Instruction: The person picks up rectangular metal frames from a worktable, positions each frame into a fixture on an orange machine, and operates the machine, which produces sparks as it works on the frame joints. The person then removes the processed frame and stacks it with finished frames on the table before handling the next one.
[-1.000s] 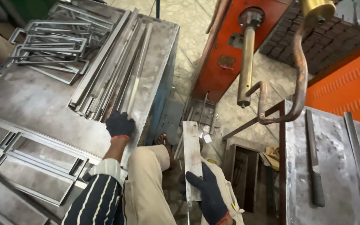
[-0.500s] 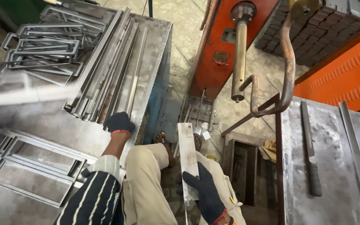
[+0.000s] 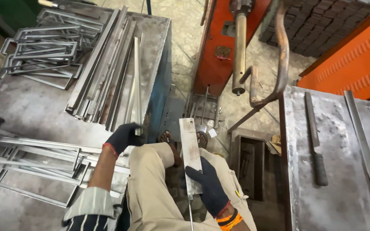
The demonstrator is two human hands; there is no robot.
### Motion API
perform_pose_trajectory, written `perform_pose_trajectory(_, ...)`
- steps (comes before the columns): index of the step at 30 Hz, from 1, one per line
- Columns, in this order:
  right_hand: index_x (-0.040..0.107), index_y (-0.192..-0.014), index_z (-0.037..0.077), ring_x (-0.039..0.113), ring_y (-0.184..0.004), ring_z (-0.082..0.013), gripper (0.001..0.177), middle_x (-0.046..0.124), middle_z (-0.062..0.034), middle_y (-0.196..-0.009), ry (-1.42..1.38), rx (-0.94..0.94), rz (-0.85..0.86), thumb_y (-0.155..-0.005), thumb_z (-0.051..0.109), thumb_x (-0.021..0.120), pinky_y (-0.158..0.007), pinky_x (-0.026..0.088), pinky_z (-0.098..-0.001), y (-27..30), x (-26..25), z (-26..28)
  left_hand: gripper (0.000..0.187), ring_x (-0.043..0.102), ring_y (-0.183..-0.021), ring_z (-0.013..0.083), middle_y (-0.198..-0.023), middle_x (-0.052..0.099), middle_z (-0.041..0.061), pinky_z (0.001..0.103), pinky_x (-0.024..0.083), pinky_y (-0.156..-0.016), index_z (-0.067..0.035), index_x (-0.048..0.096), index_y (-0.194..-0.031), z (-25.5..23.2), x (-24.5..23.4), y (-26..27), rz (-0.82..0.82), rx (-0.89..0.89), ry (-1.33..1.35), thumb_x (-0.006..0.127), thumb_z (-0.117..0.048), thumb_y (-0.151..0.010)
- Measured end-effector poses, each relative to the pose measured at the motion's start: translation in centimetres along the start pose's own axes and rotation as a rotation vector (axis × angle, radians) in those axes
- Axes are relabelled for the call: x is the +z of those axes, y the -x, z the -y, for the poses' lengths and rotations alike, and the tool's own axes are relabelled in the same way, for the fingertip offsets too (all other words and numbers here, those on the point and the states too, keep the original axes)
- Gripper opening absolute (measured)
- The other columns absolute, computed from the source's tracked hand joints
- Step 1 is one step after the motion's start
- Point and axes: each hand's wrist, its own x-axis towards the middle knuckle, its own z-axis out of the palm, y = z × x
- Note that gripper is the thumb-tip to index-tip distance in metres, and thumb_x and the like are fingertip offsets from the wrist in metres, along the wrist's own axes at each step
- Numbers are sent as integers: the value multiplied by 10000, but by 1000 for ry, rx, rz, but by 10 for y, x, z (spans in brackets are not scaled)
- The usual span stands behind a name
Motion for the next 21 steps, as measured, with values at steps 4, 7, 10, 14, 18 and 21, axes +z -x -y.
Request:
perform_pose_trajectory(4, 674, -1210, 27, 661, -808, -84, 368, 713, 9, -930, -4, -28, -29, -856, 116, 718, -701, 533, -256, 6, 16, 24, 338, 645, -565, 185, -705, 679, 18, 337, 536, -520, -108, 743, -996, -16, 22, -47, 120, 92, 182, 611, -411, -926)
perform_pose_trajectory(7, 692, -1169, -31, 649, -822, -112, 321, 720, -38, -952, 122, -110, -51, -915, 163, 726, -707, 523, -275, 2, 20, 33, 355, 559, -525, 122, -658, 603, -20, 294, 449, -461, -90, 729, -996, -25, 50, -60, 3, 222, 153, 640, -433, -1007)
perform_pose_trajectory(10, 718, -1203, 42, 678, -898, -85, 357, 765, -8, -1044, 232, -161, -118, -861, 142, 732, -785, 548, -254, -7, 26, 46, 266, 523, -511, 133, -668, 611, 10, 292, 398, -447, -86, 714, -1013, -23, 96, -29, -136, 372, 39, 652, -344, -1013)
perform_pose_trajectory(14, 730, -1106, -1, 666, -858, -122, 281, 752, -52, -986, 331, -379, -106, -870, 149, 757, -760, 543, -304, -27, 36, 54, 242, 551, -549, 105, -714, 618, 11, 274, 434, -465, -156, 650, -1194, -15, 168, 63, -163, 566, 58, 617, -263, -979)
perform_pose_trajectory(18, 737, -978, 24, 725, -823, -212, 253, 747, -100, -880, 799, -665, -331, -863, 244, 788, -751, 547, -358, -40, 41, 49, 274, 546, -764, 105, -880, 645, 29, 289, 454, -656, 11, 679, -1188, 37, 188, 55, -264, 891, -63, 577, -216, -1074)
perform_pose_trajectory(21, 699, -952, 27, 696, -822, -300, 280, 713, -143, -879, 981, -748, -562, -841, 264, 800, -733, 527, -406, -43, 46, 50, 297, 560, -903, 119, -953, 653, 48, 322, 494, -787, 63, 650, -1152, 71, 192, 39, -230, 997, -80, 553, -216, -1125)
